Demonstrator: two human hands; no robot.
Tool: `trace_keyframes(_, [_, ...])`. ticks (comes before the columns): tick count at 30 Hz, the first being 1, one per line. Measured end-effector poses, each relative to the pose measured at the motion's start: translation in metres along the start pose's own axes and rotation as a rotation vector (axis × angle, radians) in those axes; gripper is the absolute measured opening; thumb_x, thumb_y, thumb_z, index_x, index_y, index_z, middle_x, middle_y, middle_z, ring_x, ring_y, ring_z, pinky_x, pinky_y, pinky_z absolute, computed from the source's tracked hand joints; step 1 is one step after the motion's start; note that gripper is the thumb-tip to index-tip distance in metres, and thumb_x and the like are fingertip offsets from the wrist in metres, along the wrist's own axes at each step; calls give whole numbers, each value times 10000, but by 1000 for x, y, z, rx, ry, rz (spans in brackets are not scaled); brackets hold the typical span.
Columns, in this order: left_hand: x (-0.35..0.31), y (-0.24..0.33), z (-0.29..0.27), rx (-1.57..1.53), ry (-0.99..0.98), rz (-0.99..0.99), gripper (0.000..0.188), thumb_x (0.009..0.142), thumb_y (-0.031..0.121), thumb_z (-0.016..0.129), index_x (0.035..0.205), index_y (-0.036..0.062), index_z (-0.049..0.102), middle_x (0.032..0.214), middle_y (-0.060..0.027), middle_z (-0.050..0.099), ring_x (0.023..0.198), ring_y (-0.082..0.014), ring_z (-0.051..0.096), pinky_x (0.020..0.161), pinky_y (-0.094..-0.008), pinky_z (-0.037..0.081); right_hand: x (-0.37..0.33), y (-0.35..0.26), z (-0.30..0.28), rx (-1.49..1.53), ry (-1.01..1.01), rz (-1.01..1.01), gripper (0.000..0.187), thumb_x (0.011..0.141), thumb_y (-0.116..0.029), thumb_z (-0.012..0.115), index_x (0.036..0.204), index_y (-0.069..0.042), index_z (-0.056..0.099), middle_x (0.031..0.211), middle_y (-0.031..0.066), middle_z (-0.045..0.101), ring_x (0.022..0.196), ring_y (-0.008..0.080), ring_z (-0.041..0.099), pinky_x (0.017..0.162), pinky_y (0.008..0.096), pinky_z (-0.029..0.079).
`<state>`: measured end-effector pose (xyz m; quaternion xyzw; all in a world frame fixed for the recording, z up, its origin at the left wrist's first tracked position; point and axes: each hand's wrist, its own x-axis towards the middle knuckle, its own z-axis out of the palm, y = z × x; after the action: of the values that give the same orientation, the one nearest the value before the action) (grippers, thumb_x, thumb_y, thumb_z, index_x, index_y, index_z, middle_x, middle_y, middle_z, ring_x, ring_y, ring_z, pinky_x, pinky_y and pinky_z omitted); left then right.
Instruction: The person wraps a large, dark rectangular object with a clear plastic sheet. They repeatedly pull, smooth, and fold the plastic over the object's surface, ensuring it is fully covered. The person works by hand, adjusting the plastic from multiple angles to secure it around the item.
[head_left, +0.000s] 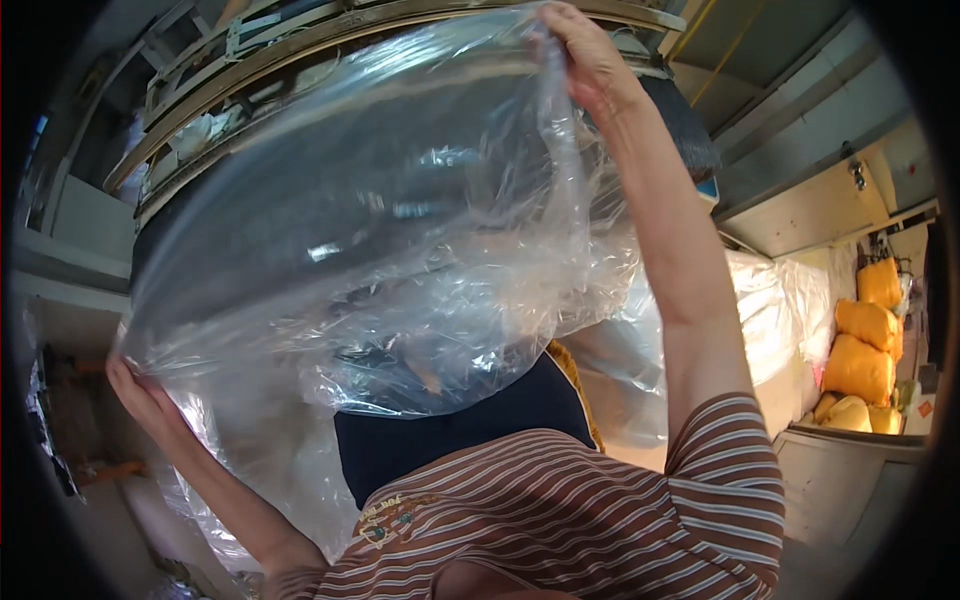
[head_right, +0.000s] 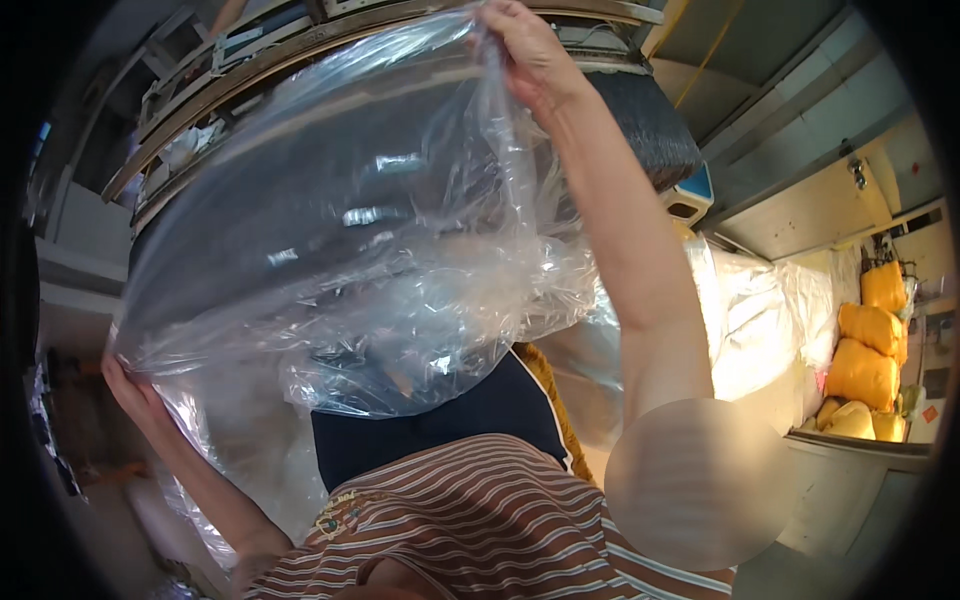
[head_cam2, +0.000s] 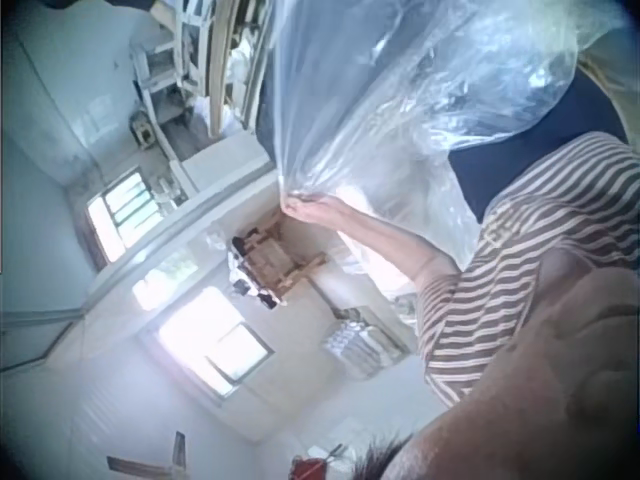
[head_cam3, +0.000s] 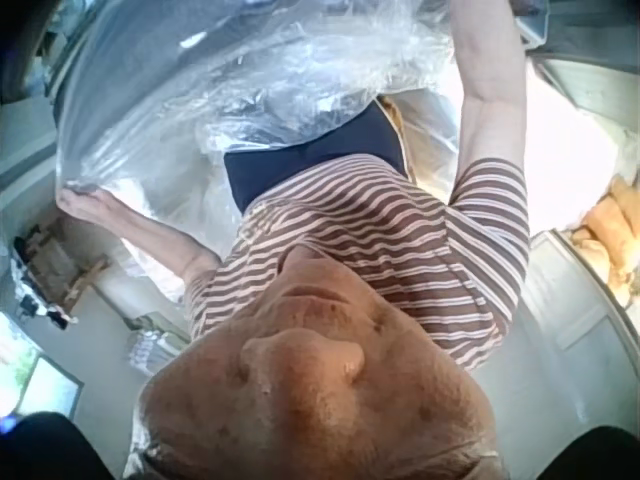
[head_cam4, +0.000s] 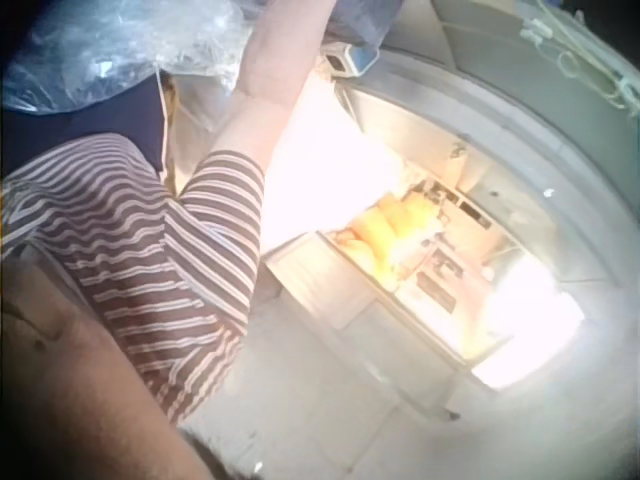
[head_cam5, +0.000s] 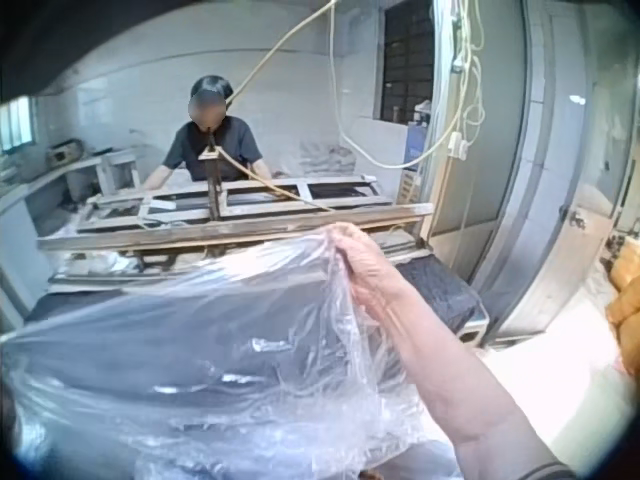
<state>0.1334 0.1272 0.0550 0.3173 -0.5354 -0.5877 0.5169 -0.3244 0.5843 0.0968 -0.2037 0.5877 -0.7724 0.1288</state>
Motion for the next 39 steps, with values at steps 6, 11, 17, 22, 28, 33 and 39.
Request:
trace_keyframes(6, [128,-91,88,553,-148,540,320,910,314,572,1014,17,628,929,-40,613,848,-126,542,791,-254,422,23,67,-13,-1219,624,-509,204,855,-177,624,940,-39,501,911,93,672,810,204,652,697,349,487])
trace_keyframes(11, [149,-142,150,598,-268,338,244,900,265,600,921,28,655,809,4,601,767,-87,521,702,-217,395,45,107,-62,-471,552,-459,185,806,-161,629,928,-38,564,810,105,604,710,229,580,705,336,461])
trace_keyframes(17, [192,-158,169,507,-263,309,270,880,260,644,964,4,674,895,-9,638,859,-77,557,794,-200,412,66,109,-61,-994,655,-320,207,746,-236,655,793,-39,614,881,119,556,828,270,562,778,367,451])
trace_keyframes(22, [200,-158,183,640,-240,300,302,824,315,689,913,28,674,834,2,622,780,-83,535,755,-220,411,68,104,-58,-1142,700,-321,267,726,-236,637,892,-50,542,987,147,491,865,340,541,801,416,437])
trace_keyframes(28, [236,-180,160,668,-141,363,341,798,334,681,790,1,612,729,-4,552,697,-101,477,692,-253,394,68,104,-48,-1073,794,-299,346,725,-251,645,906,-23,458,1040,186,423,925,357,496,839,423,408])
trace_keyframes(33, [253,-184,136,422,-235,170,279,878,279,605,852,1,596,778,-18,545,746,-87,489,690,-238,390,71,105,-67,-941,875,-334,367,770,-302,636,881,-5,450,1049,189,412,964,353,454,902,396,356])
trace_keyframes(39, [268,-174,117,473,-251,141,329,926,317,536,928,-8,587,858,-40,565,767,-108,491,700,-264,392,75,102,-57,-811,899,-290,407,857,-394,544,858,7,472,1033,204,427,992,360,438,912,412,343])
